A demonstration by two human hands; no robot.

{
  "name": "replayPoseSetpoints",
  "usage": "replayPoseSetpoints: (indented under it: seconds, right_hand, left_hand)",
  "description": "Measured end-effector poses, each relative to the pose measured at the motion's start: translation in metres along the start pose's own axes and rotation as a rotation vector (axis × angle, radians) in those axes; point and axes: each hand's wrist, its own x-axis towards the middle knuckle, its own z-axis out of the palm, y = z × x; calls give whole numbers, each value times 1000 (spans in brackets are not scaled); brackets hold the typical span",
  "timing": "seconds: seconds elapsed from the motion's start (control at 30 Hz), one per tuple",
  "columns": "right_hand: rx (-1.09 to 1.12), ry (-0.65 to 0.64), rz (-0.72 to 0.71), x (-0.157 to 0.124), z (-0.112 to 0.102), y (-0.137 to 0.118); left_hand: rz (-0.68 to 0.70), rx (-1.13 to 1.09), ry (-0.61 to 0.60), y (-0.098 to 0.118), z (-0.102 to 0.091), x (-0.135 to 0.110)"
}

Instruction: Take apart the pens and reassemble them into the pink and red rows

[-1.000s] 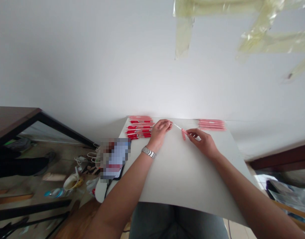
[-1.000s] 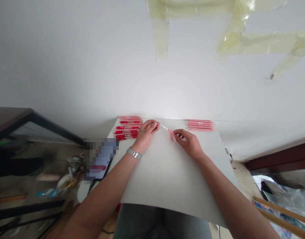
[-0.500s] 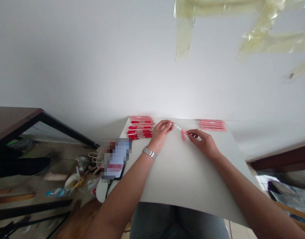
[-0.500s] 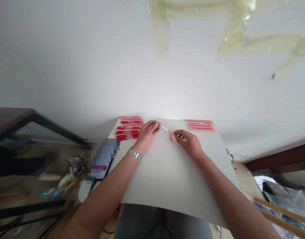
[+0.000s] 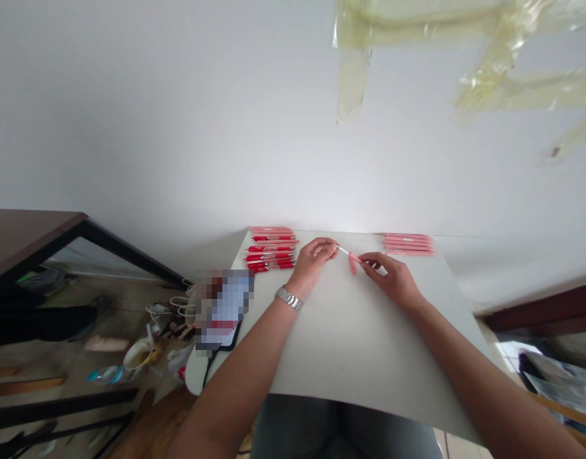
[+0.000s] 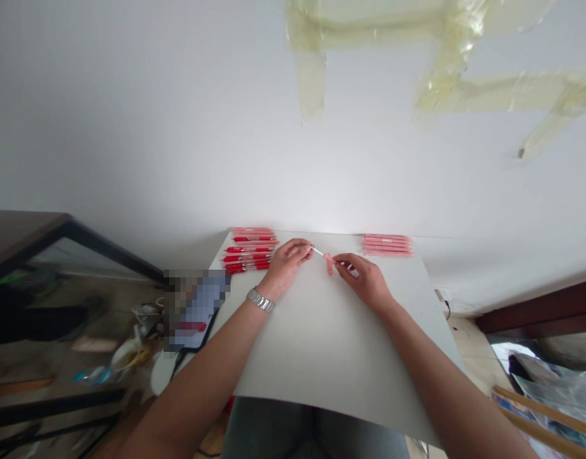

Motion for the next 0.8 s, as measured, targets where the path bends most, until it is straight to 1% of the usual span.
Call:
replayPoseSetpoints:
  seconds: [0.17,0.37,0.53,0.63,0.73,0.8]
  right_hand:
    - [-3,2,1,-1,0,0]
    - [28,7,27,-1,-1,-4]
    - [50,30,35,-1,-1,-3]
    - [66,77,67,-1,-3,-2]
    - [79,116,98,0,-5,-2]
    - [93,130,103,1,-7,-3]
  left_hand:
    - [-15,-3,6,1,1,0]
    - [-3,2,0,1,2,-1]
    - [12,57,-46,2,-1,0]
    - [71,240,-78,3,-4,-1]
    - [199,566,-111,5,-4,-4]
    - [313,795,-179,5,-1,-8]
